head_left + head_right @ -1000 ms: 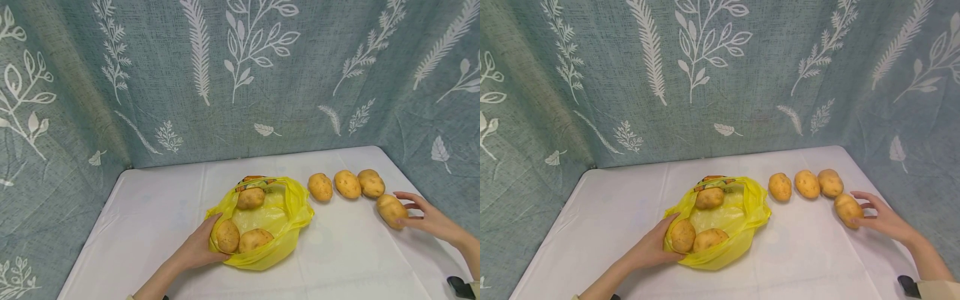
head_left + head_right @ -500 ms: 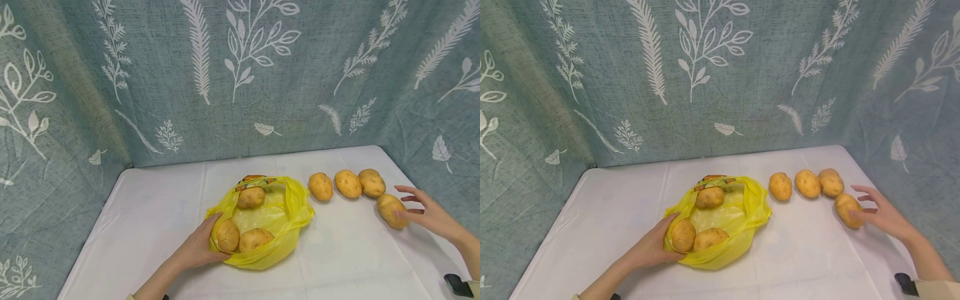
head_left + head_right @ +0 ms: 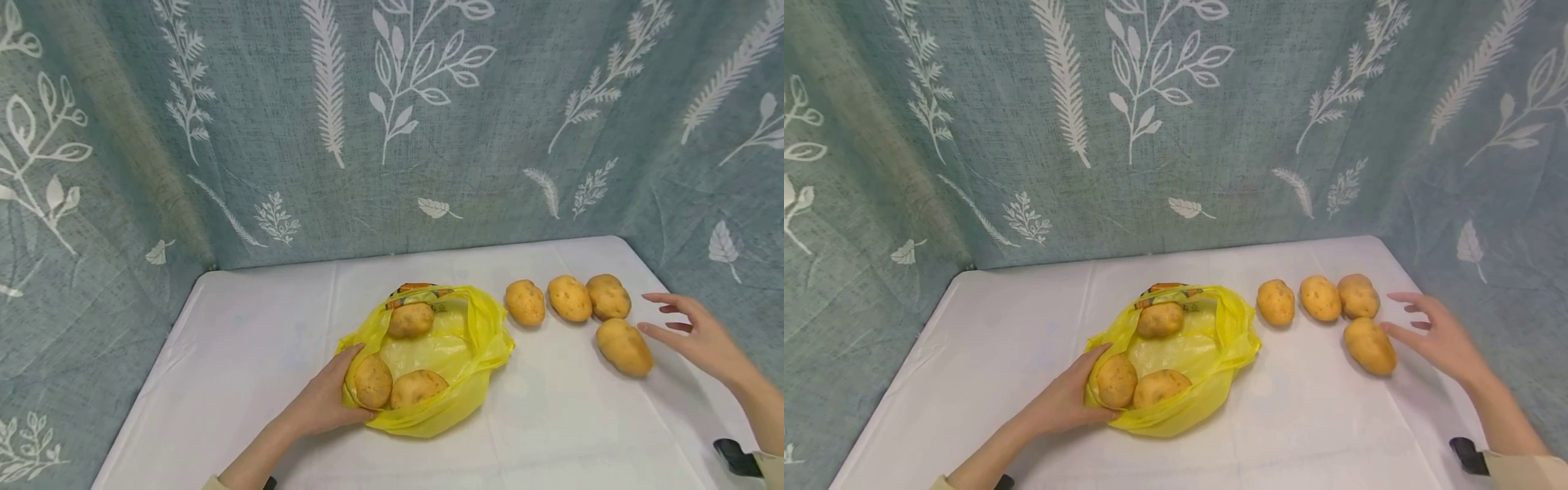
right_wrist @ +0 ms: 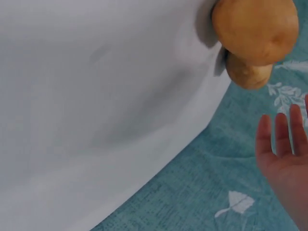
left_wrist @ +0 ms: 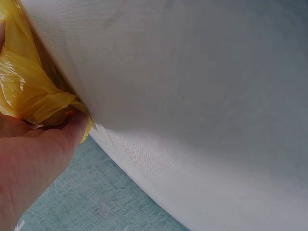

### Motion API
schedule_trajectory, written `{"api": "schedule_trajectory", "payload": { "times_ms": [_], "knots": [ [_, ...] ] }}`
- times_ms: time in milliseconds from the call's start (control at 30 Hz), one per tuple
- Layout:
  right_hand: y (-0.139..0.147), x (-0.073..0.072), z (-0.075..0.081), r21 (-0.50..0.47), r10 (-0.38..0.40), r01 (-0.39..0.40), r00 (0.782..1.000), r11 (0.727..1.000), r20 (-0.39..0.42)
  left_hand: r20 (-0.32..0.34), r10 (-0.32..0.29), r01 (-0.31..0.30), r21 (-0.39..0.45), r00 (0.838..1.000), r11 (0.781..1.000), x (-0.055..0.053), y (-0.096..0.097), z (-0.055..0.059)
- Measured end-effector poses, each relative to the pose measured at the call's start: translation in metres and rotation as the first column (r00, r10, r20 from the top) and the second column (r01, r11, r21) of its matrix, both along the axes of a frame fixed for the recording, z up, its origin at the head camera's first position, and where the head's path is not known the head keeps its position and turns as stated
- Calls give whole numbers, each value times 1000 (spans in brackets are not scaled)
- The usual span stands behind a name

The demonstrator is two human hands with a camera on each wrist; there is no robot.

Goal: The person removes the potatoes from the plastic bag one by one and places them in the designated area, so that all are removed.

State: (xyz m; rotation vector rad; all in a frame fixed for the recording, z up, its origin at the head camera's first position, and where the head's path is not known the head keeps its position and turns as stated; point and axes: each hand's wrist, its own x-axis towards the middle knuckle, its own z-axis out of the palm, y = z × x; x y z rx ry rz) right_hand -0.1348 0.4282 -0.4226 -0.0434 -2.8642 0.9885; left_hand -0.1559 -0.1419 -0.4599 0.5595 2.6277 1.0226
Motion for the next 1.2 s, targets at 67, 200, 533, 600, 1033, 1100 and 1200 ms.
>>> {"api": "schedule_trajectory", "payload": {
  "times_ms": [67, 200, 533, 600, 1033, 1100, 1200],
  "knots": [
    [-4, 0, 1, 7, 31, -31, 1000, 1000, -1, 0, 1, -1, -3, 1000, 1000, 0, 0, 1],
    [-17, 3, -4, 45, 157, -158, 987, 986, 18, 4, 3, -3, -8, 1000, 1000, -1, 0, 2],
    [-30, 2, -15, 79, 255, -262, 963, 962, 88, 16, 6, -6, -10, 1000, 1000, 0, 3, 1],
    [-29, 2, -14, 69, 246, -254, 964, 965, 101, 15, 11, -11, -18, 1000, 1000, -1, 3, 0],
    [-5, 6, -9, 39, 127, -133, 983, 990, 130, -7, -6, 6, -6, 1000, 1000, -2, 3, 0],
    [-1, 6, -10, 45, 112, -119, 984, 992, 137, -12, -9, 9, -4, 1000, 1000, -2, 3, -1],
    [4, 6, -13, 53, 95, -104, 984, 993, 149, -18, -9, 9, 1, 1000, 1000, -2, 2, -2]
  ]
}}
